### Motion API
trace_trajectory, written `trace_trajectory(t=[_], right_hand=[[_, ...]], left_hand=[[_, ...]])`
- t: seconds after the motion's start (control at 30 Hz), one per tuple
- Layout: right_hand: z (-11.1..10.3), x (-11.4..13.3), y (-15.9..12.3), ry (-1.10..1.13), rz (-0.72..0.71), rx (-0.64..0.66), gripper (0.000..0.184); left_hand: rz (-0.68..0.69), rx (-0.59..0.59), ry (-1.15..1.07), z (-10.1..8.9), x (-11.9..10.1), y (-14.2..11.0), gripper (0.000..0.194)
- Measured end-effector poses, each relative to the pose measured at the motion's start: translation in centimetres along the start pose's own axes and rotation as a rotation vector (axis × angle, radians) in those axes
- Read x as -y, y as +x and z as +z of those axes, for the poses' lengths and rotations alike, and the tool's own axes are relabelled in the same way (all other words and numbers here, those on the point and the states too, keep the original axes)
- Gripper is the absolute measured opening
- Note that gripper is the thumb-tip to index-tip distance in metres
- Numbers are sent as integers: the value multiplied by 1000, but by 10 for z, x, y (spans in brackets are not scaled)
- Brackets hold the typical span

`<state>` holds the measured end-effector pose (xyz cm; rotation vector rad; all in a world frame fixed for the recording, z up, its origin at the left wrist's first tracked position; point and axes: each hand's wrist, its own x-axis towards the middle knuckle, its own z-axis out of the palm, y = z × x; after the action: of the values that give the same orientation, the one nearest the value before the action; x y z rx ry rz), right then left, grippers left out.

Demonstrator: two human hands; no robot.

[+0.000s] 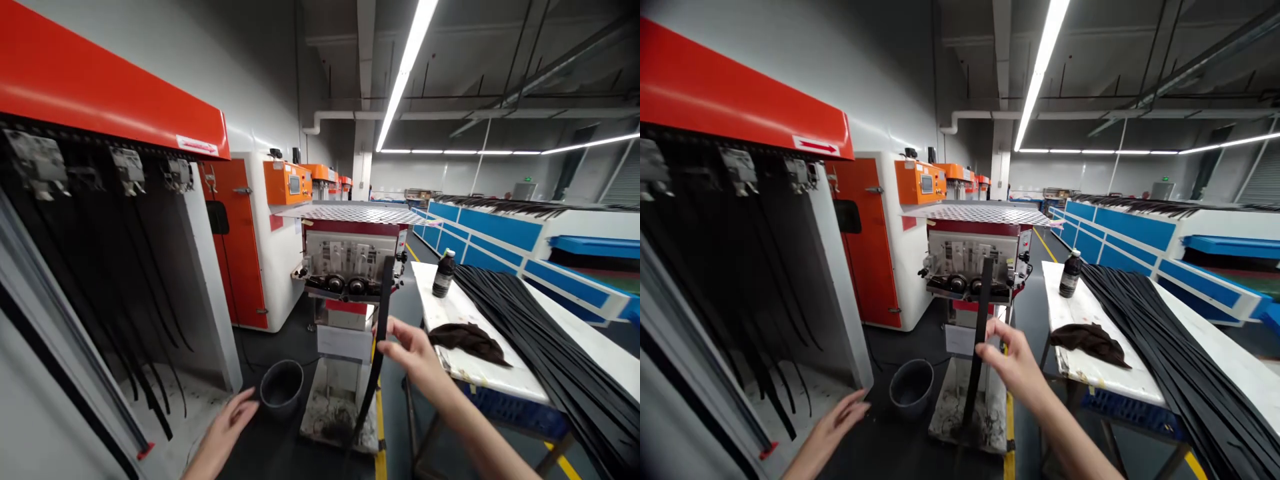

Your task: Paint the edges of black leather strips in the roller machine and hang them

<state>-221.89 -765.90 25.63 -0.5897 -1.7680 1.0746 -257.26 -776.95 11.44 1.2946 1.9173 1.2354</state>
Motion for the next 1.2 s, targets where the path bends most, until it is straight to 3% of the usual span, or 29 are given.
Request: trace_trajectory(t=[0.13, 0.2, 0.27, 0.37, 0.53, 0.7, 1.2], right_hand=[[7, -20, -21, -84, 68, 79, 13], [-1, -23, -30, -104, 100, 116, 12], [-13, -24, -38, -112, 119, 156, 11], [-31, -26, -51, -121, 139, 199, 10], [-52, -38, -66, -138, 158, 204, 10], [-59, -50, -71, -89, 140, 198, 12], [-35, -66, -68, -9, 102, 251, 14]], left_hand=[[223, 155, -126, 27, -134, 7, 51], [287, 311, -182, 47, -185, 0, 47], [309, 426, -205, 69, -220, -7, 44], [264, 495, -226, 101, -250, -14, 33], [239, 523, -195, 136, -269, -16, 26], [250, 474, -68, 151, -270, -11, 20], [307, 413, 78, 142, -255, -9, 11]])
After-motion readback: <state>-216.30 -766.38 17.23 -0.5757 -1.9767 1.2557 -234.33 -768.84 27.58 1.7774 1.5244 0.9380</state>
